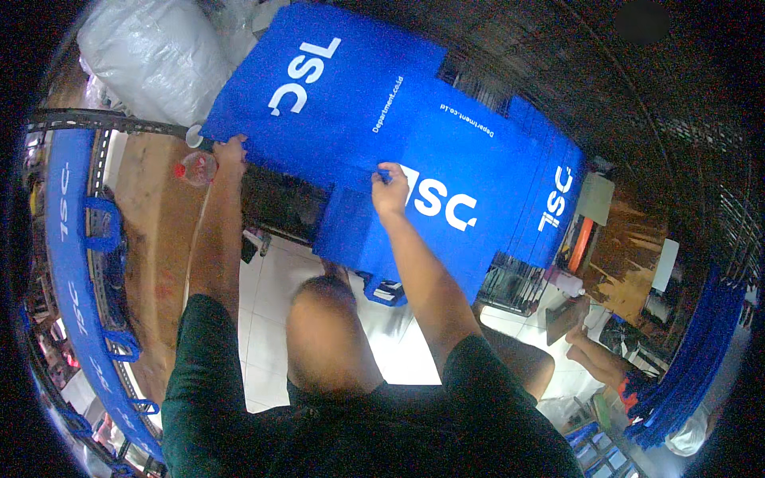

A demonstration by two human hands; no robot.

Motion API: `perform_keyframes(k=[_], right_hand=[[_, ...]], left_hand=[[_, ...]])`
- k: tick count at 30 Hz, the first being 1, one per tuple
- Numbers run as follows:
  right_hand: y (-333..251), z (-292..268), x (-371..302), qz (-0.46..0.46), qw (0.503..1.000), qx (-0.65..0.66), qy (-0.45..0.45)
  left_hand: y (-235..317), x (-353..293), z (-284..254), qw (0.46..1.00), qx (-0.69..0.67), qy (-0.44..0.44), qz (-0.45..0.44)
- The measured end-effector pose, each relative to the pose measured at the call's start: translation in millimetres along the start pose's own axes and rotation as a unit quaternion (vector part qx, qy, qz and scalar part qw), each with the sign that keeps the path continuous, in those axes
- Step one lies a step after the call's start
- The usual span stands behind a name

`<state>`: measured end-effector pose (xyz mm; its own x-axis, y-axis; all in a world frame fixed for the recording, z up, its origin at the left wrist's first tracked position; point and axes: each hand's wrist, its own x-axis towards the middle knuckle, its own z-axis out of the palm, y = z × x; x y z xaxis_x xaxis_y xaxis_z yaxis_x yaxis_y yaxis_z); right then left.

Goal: The person sits on the floor and repeatedly folds blue tote bags by hand. They pick up a bag, flatten it, fold the sides inward, and then fold the bottom up to create a compact rectangle. The folded bags are stacked on a wire rack in front of them.

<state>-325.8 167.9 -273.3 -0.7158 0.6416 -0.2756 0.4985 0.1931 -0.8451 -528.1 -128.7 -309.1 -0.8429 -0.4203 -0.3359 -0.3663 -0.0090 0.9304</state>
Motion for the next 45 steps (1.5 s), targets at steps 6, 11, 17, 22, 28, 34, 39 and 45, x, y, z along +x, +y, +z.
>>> perform_keyframes(k=[6, 11, 17, 22, 28, 34, 39, 45], right_hand=[[17.2, 13.7, -28.1, 0.056, 0.995, 0.07, 0.042], [42.9, 26.3, -27.4, 0.074, 0.992, 0.024, 0.094], [41.9, 19.1, -17.9, 0.031, 0.993, -0.008, 0.111], [42.3, 19.8, -17.1, 0.073, 0.992, -0.014, 0.101], [10.9, -14.6, -44.8, -0.033, 0.992, -0.073, 0.096], [55.1, -157.8, -80.2, -0.042, 0.989, 0.025, 0.137], [64.3, -360.7, -114.0, -0.101, 0.959, -0.02, 0.266], [-50.1, -636.9, -204.7, -0.239, 0.776, -0.128, 0.569]], left_hand=[[-3.2, 0.0, -18.6, 0.996, -0.021, -0.043, -0.07], [-25.6, 6.9, -32.6, 0.997, -0.027, -0.07, -0.025], [-13.7, -19.5, -16.1, 0.998, 0.021, -0.048, -0.02], [-16.9, -23.8, -16.5, 1.0, -0.019, -0.009, -0.021], [-14.4, -40.7, -38.7, 0.994, 0.086, -0.039, -0.058], [-8.3, -171.4, -82.5, 0.985, 0.09, -0.042, 0.144], [-77.1, -239.0, -142.6, 0.985, -0.042, -0.142, 0.09], [-56.4, -293.5, -157.9, 0.988, 0.08, -0.065, 0.117]])
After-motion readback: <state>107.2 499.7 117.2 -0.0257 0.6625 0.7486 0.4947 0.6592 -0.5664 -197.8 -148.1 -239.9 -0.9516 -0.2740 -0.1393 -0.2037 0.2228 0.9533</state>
